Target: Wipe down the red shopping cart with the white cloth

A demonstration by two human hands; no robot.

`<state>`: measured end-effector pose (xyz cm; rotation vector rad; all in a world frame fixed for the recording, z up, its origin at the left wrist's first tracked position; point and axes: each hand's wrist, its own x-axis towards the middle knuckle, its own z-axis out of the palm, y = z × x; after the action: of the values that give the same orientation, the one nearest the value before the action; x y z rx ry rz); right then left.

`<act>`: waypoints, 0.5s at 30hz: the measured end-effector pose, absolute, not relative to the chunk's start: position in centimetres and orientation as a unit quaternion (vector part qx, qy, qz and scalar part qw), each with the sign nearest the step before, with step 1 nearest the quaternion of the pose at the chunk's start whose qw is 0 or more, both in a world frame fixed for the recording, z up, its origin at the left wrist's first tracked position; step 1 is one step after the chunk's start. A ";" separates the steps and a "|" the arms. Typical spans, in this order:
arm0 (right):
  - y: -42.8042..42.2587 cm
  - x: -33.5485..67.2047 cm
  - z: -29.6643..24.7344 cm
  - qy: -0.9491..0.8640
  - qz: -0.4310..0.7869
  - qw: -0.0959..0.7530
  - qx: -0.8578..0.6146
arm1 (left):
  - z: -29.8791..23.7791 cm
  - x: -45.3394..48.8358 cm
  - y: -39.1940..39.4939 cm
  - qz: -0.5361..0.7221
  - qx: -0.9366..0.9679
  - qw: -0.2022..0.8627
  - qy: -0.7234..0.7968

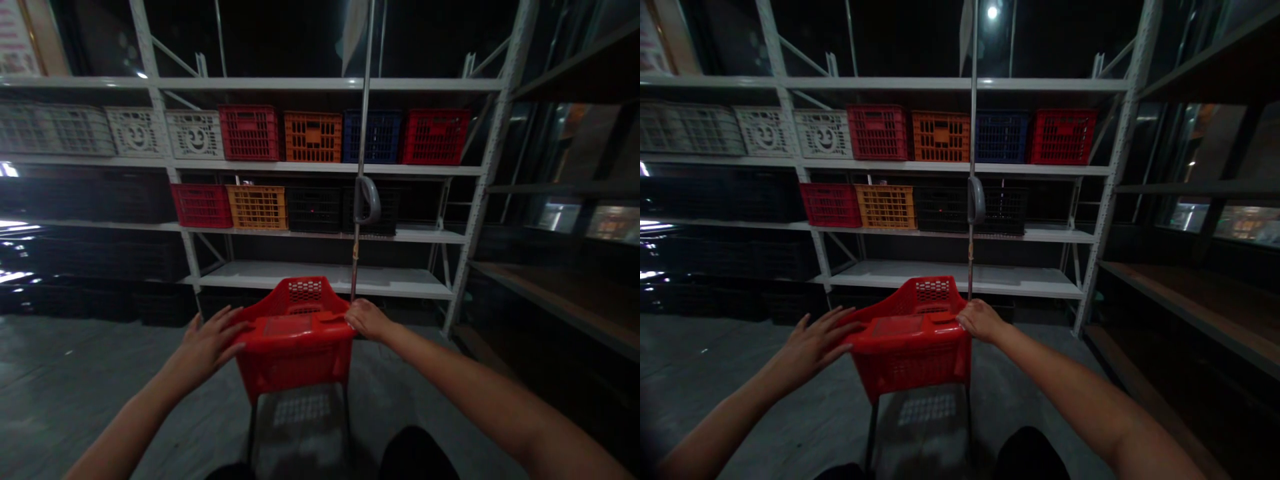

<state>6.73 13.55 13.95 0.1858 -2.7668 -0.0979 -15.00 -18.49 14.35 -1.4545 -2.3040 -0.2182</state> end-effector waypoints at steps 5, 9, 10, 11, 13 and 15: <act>9.5 4.3 15.7 -0.992 0.039 0.102 0.063 | 13.8 -9.0 -13.8 -0.143 -0.497 0.282 -0.808; 7.3 2.8 16.1 -0.992 0.061 0.083 0.069 | 13.4 -5.2 -9.3 -0.190 -0.478 0.288 -0.808; 7.1 2.9 15.8 -0.992 0.048 0.084 0.078 | 13.4 -5.0 -8.8 -0.194 -0.471 0.286 -0.812; 7.2 3.3 15.5 -0.991 0.036 0.089 0.088 | 13.3 -5.0 -8.6 -0.195 -0.469 0.283 -0.814; 7.7 4.5 14.6 -0.986 0.021 0.115 0.117 | 13.3 -5.4 -8.8 -0.192 -0.482 0.276 -0.809; 8.6 6.2 13.6 -0.972 0.043 0.174 0.151 | 13.3 -6.0 -9.5 -0.191 -0.505 0.269 -0.798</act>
<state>6.16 8.62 13.64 0.4291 -2.7549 0.1217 -5.97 -9.49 13.32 -1.3609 -2.1501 -0.5149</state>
